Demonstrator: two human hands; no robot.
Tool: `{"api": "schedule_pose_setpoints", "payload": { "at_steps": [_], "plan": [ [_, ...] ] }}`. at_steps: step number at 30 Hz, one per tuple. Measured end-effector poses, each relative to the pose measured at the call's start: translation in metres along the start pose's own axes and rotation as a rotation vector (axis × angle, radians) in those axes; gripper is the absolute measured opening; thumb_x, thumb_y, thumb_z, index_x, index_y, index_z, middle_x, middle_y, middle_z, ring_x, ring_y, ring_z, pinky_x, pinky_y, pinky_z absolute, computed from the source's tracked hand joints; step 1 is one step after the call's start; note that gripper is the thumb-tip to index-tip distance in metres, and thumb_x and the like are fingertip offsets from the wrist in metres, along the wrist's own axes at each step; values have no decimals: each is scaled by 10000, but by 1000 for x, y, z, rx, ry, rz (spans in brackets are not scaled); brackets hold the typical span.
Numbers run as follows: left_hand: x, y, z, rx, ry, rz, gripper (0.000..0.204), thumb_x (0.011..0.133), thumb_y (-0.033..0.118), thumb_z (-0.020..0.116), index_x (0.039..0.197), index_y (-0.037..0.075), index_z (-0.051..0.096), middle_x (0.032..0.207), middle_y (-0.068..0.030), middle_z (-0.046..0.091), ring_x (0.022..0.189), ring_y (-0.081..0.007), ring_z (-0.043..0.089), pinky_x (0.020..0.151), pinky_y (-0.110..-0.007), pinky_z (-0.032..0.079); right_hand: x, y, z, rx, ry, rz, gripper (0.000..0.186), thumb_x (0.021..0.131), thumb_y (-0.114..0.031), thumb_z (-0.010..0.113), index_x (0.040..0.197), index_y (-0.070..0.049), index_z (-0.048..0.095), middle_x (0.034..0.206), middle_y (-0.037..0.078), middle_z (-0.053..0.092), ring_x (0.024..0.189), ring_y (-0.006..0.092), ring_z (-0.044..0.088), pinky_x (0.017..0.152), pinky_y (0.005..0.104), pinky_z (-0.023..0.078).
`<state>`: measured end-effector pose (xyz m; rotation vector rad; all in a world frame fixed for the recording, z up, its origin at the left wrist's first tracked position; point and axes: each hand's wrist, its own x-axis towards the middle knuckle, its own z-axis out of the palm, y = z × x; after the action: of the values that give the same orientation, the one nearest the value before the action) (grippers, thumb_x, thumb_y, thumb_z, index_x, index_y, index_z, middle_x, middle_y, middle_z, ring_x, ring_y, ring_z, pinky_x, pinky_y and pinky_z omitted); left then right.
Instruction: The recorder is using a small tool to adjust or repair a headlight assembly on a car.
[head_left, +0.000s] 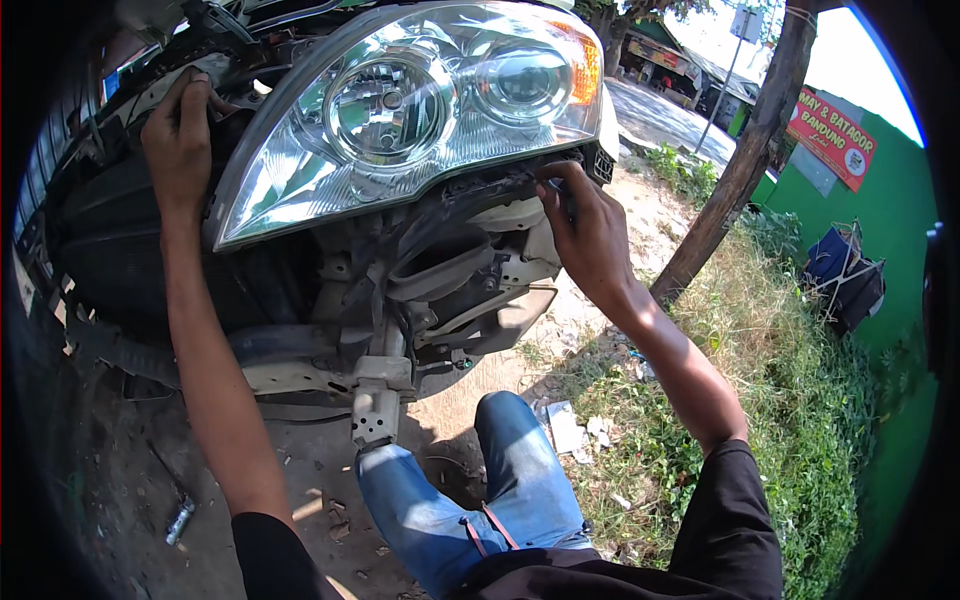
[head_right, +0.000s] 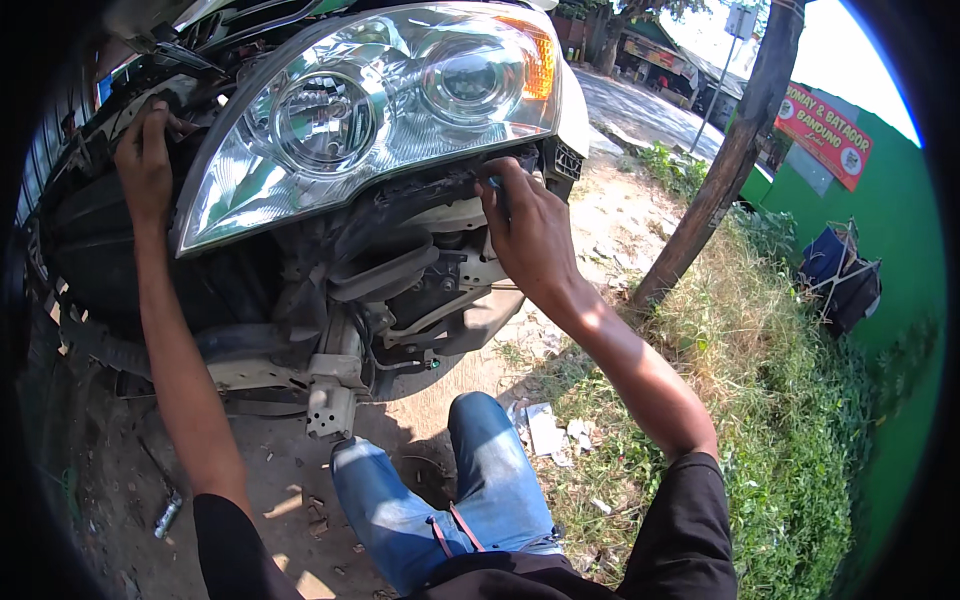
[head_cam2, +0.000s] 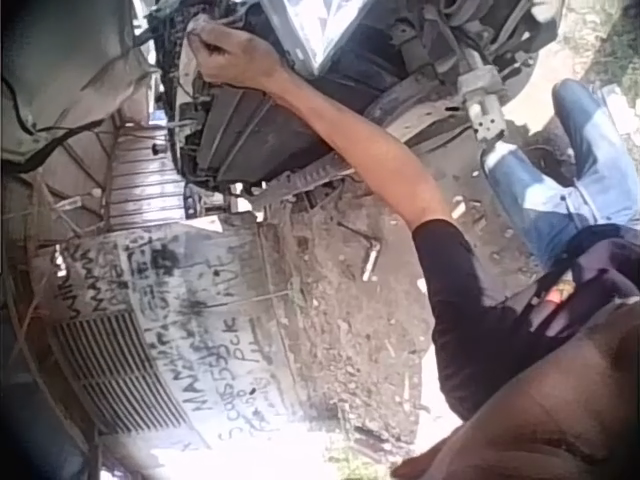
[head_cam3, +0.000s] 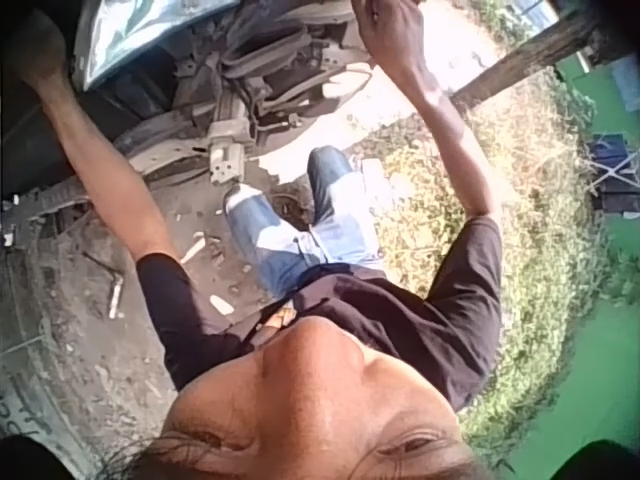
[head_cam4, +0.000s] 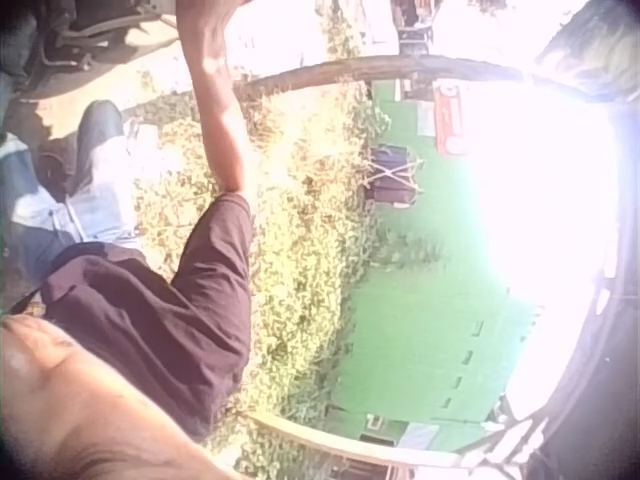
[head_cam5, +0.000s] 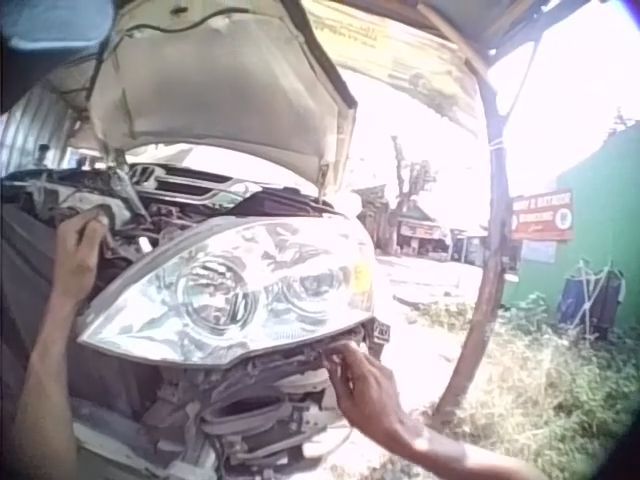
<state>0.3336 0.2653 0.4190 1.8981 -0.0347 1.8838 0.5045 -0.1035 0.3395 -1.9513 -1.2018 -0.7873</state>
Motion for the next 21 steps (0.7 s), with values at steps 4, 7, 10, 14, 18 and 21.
{"api": "schedule_pose_setpoints", "payload": {
  "at_steps": [4,7,10,14,18,21],
  "plan": [
    [5,-4,-8,11,-2,24,365,1015,264,548,877,-37,701,674,1,588,639,-50,441,606,-252,357,-3,-16,7,-97,71,45,164,1004,-123,585,1092,-5,512,842,226,687,705,407,674,603,478,500],
    [4,-5,-5,37,-8,26,363,1014,264,550,877,-35,701,666,6,581,632,-51,435,599,-254,355,-2,-25,0,-244,39,83,209,1019,-198,576,975,2,531,731,227,665,665,423,662,564,503,496],
    [3,-6,-5,39,-6,26,364,1013,264,550,870,-35,700,657,10,569,624,-52,426,592,-257,352,4,-23,-6,-401,-92,130,323,1029,-270,562,843,-9,606,618,215,625,618,434,639,565,527,479],
    [0,2,-3,37,17,12,367,1011,261,550,850,-36,694,638,14,546,611,-51,412,582,-262,345,3,19,-15,-54,-124,56,327,1027,-313,588,991,11,618,773,254,626,725,435,613,636,458,460],
    [2,2,0,42,10,11,368,1011,260,548,845,-36,691,641,12,545,613,-49,413,579,-260,343,10,46,-17,-45,-173,-28,343,1011,-338,618,948,-1,625,665,212,571,570,386,544,585,451,432],
    [4,2,-5,40,13,25,367,1011,254,545,842,-39,688,647,14,549,614,-45,411,575,-255,337,24,55,-17,19,-227,31,394,1005,-376,627,925,10,646,635,198,547,533,317,520,572,426,431]
  ]
}}
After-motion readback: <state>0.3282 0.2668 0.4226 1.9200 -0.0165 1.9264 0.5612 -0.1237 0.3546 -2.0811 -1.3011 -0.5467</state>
